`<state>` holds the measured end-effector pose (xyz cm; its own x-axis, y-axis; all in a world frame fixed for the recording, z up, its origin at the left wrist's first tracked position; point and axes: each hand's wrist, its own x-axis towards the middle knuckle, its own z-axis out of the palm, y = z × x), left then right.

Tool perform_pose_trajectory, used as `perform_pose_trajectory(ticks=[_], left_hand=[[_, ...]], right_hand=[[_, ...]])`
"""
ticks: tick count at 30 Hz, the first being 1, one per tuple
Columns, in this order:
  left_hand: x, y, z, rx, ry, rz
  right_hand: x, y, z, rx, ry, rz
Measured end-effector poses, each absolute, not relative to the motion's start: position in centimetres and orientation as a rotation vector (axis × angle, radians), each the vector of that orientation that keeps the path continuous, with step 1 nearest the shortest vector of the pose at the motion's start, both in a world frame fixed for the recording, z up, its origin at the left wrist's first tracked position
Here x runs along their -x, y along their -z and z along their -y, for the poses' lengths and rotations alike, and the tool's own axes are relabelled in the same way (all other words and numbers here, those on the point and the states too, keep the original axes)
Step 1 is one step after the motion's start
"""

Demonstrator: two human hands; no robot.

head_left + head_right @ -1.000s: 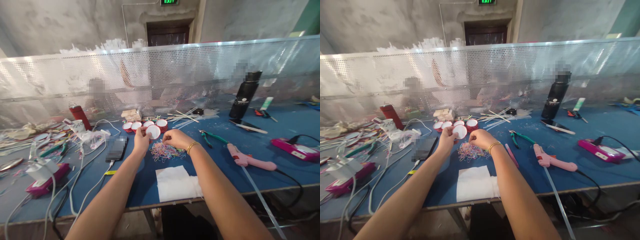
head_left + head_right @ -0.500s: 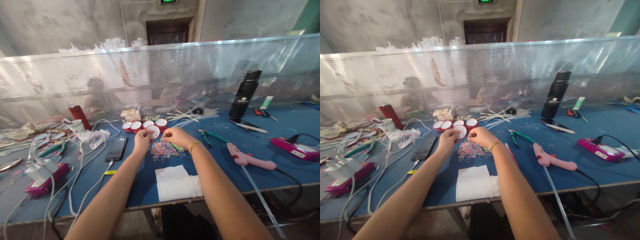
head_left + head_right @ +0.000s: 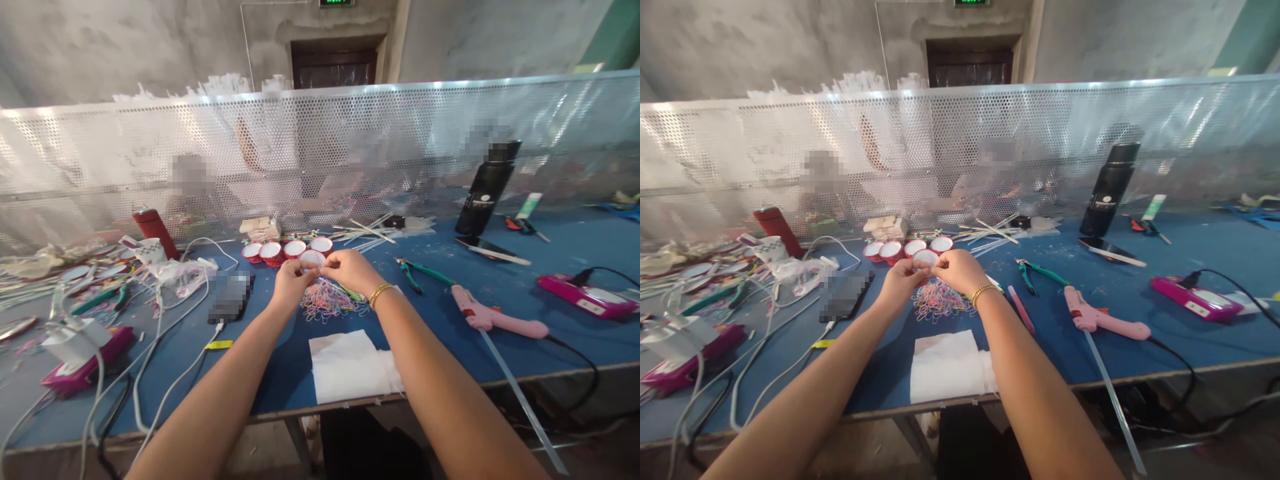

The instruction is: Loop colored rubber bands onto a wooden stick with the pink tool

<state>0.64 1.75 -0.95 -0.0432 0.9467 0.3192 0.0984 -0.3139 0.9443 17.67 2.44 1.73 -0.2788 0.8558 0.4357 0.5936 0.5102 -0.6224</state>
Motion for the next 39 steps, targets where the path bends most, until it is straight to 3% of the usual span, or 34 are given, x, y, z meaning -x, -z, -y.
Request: perform_pose_trajectory(ticks=[8, 14, 21, 24, 28, 33, 39], left_hand=[[-0.6, 0.8, -1.8, -1.584, -1.458, -1.261], [-0.3, 0.3, -1.5, -2.082, -1.467, -1.464], [0.6, 0.2, -1.5, -2.232, -1.447, -1.563], [1.0, 0.3, -1.9, -2.121, -1.445, -1.646], [0.9, 0.4, -2.4, -1.889, -1.471, -1.581], [-0.1, 0.0, -1.7, -1.622, -1.484, -1.316], [-0.5, 0.0, -1.2, -1.667, -1.467, -1.226]], right_hand=[[-17.5, -1.5, -2.5, 1.101, -0.487, 1.976], [-17.3, -1.5, -2.7, 1.039, -0.600, 1.841], [-17.5, -3.3, -1.0, 0.533, -1.222, 1.652], [-17.8, -4.4, 0.3, 0.309, -1.320, 1.585], [-17.7, -4.2, 0.2, 0.462, -1.204, 1.557], [-17.2, -2.5, -1.9, 0.833, -0.779, 1.644], [-17.0, -2.1, -2.1, 1.076, -0.481, 1.771]])
